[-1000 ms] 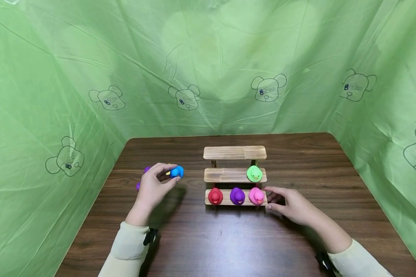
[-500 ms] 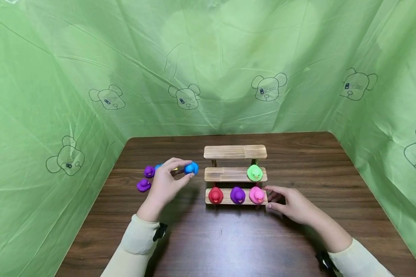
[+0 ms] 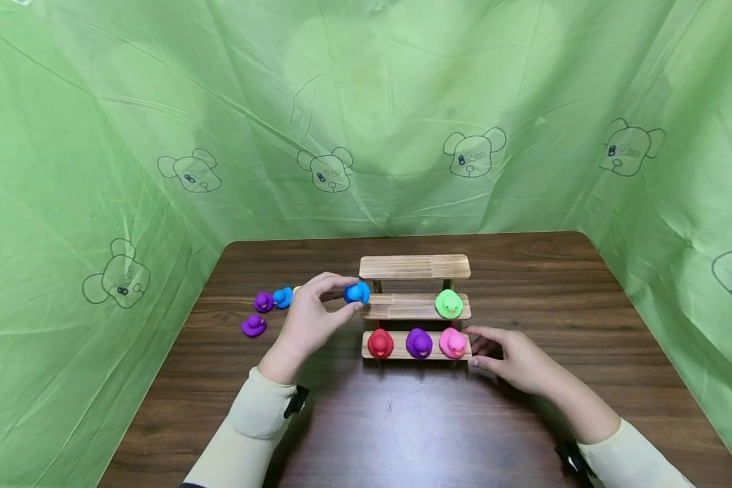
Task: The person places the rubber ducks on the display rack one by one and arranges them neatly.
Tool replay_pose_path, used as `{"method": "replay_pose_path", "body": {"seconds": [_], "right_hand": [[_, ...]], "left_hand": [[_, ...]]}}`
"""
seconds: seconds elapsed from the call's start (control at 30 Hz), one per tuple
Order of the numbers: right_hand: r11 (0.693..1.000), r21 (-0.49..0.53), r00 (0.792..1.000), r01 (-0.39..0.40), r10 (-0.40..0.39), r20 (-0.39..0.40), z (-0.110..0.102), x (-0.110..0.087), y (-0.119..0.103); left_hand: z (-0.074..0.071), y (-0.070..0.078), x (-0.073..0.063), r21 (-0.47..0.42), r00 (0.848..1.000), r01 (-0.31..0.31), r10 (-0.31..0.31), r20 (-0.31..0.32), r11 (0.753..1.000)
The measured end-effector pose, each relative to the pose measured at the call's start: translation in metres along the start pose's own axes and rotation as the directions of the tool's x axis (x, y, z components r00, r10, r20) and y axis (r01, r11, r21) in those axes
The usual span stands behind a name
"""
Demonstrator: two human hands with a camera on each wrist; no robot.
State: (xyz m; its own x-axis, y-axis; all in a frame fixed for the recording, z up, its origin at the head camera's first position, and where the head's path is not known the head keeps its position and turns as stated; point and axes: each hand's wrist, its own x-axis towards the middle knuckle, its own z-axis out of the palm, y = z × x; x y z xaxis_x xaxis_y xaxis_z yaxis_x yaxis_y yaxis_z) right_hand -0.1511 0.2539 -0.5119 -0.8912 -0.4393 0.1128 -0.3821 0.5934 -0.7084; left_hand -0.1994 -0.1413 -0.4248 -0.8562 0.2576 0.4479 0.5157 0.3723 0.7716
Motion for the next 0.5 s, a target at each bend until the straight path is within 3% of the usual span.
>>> {"method": "replay_pose_path", "body": {"seconds": [0.27,0.5], "right_hand": [[1.000,0.001,1.000,0.005,-0.005,-0.005,0.000,0.000,0.000],[1.000,0.004,1.000,0.005,-0.005,-0.003,0.000,0.000,0.001]], "left_hand": [[0.019,0.005,0.006,-0.032,0.998,-0.027,0.028,0.060,0.999],[0.035,0.007,0.010,0.004,0.994,-0.014,0.013,0.106,1.000]]}}
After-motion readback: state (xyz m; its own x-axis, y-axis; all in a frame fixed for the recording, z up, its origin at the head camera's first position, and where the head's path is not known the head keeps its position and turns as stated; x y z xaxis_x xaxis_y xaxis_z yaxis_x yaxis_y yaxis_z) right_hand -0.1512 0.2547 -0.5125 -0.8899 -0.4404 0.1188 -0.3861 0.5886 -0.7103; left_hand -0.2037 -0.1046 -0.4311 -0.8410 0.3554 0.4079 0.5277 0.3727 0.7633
